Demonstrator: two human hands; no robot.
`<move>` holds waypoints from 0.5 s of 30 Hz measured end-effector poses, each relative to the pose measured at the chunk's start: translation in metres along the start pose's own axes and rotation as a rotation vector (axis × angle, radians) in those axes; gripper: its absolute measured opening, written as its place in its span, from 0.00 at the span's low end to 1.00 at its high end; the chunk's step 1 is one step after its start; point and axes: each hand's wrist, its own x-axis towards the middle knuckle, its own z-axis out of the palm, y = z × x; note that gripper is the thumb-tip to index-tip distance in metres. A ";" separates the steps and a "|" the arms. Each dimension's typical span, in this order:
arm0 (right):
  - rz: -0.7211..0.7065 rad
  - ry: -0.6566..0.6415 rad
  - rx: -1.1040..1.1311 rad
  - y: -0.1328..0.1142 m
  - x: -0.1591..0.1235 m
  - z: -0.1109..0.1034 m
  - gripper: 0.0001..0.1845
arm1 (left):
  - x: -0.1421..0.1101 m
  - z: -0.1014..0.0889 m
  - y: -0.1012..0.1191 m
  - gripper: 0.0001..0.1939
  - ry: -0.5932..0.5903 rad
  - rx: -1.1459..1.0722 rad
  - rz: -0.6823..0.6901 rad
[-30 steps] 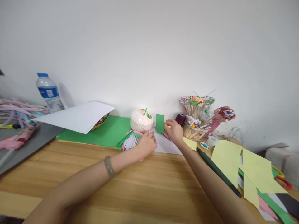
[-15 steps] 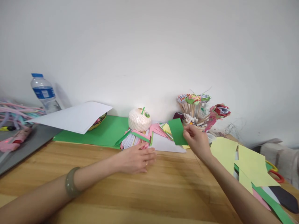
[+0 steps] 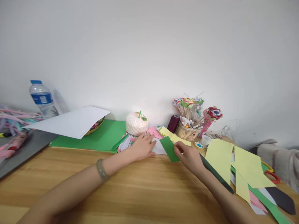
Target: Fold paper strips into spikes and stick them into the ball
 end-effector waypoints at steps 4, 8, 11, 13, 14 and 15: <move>0.043 -0.040 -0.095 -0.001 -0.003 0.004 0.12 | -0.002 0.002 -0.003 0.18 -0.014 -0.051 0.011; 0.173 -0.044 -0.219 0.004 0.001 -0.002 0.12 | -0.026 -0.009 -0.020 0.12 0.038 -0.094 0.040; 0.178 -0.049 -0.282 0.000 0.010 -0.007 0.13 | -0.048 -0.015 -0.039 0.11 0.076 -0.108 0.027; 0.077 -0.079 -0.281 -0.011 0.019 -0.005 0.13 | -0.057 -0.016 -0.050 0.13 0.096 -0.105 -0.018; -0.001 -0.117 -0.265 -0.019 0.025 -0.002 0.12 | -0.060 -0.015 -0.053 0.13 0.100 -0.103 -0.037; -0.079 -0.167 -0.244 -0.028 0.031 0.003 0.11 | -0.061 -0.014 -0.056 0.13 0.101 -0.100 -0.054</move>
